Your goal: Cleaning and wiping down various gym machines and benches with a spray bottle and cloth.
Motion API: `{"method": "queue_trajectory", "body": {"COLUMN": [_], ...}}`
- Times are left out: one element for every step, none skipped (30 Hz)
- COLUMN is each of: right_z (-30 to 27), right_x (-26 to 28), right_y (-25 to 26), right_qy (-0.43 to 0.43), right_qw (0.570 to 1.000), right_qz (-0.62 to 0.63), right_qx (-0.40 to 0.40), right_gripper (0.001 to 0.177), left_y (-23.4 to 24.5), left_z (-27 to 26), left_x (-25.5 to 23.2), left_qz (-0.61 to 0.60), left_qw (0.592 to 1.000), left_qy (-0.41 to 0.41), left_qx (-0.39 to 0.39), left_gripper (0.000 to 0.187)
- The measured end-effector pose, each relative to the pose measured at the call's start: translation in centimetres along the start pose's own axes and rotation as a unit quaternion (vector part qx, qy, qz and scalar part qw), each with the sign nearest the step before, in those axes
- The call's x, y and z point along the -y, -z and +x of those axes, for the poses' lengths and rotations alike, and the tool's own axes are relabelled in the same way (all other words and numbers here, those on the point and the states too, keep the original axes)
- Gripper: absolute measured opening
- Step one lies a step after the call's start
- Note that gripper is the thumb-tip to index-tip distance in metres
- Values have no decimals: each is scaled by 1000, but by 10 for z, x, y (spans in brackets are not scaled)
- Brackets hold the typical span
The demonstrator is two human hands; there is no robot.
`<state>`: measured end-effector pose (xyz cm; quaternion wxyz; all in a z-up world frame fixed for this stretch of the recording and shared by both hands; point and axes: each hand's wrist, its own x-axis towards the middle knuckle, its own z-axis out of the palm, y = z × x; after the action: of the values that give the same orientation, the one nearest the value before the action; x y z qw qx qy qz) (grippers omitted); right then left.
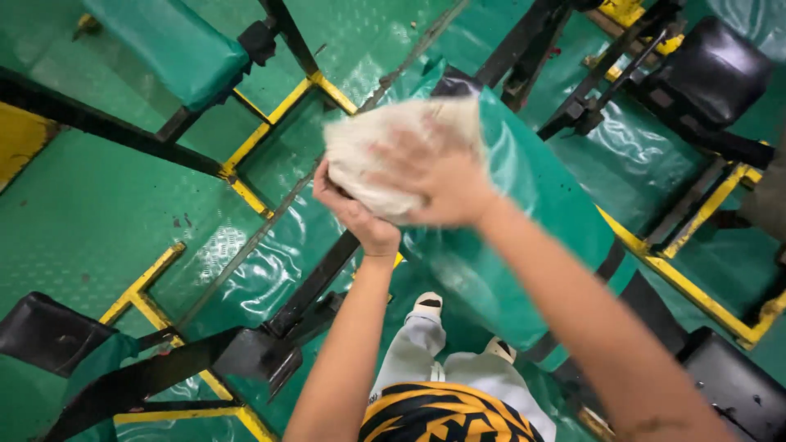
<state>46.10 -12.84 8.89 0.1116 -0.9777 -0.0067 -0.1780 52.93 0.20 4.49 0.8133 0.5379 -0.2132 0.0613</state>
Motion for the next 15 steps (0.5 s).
{"method": "queue_trajectory", "body": {"right_z": [0, 1, 8, 16, 21, 20, 18, 16, -5, -25, -46, -55, -65, -76, -70], "right_x": [-22, -44, -40, -35, -30, -9, 7, 23, 36, 49, 62, 40, 22, 4, -12], "right_y": [-2, -4, -1, 2, 5, -3, -8, -13, -9, -6, -5, -1, 3, 8, 5], "right_qy": [-19, -38, -32, -116, -203, -201, -241, -280, -280, -200, -117, -116, -109, -101, -104], "right_qw": [999, 997, 997, 989, 973, 973, 964, 949, 949, 976, 993, 993, 994, 992, 992], "right_qz": [26, 52, 55, 55, 56, 60, 6, -48, -52, -22, 8, 6, 19, 31, 31], "right_qx": [-19, -38, -38, -66, -94, -94, -114, -135, -137, -86, -32, -32, 21, 74, 71], "right_gripper": [70, 75, 75, 69, 65, 65, 63, 62, 62, 60, 60, 60, 66, 73, 73], "left_y": [-1, -1, -2, -3, -3, 2, 2, 1, 2, 2, 3, 1, 3, 4, 2], "left_z": [1, 2, 3, 4, 3, 2, 1, 1, 2, 3, 2, 3, 3, 3, 5], "left_x": [-3, -5, -5, -6, -7, -8, -6, -5, -5, -5, -4, -2, -2, -3, -8], "left_qz": [10, 21, 25, 52, 79, 83, 82, 81, 77, 78, 81, 79, 103, 128, 127], "left_qw": [1000, 1000, 1000, 998, 996, 996, 995, 995, 996, 995, 994, 995, 991, 988, 988], "left_qy": [-5, -11, -14, -28, -40, -41, -44, -47, -48, -55, -61, -62, -70, -78, -80], "left_qx": [6, 11, 7, 11, 20, 18, 19, 20, 20, 28, 33, 31, 37, 43, 46], "left_gripper": [86, 86, 86, 85, 84, 84, 84, 85, 85, 84, 82, 82, 77, 71, 71]}}
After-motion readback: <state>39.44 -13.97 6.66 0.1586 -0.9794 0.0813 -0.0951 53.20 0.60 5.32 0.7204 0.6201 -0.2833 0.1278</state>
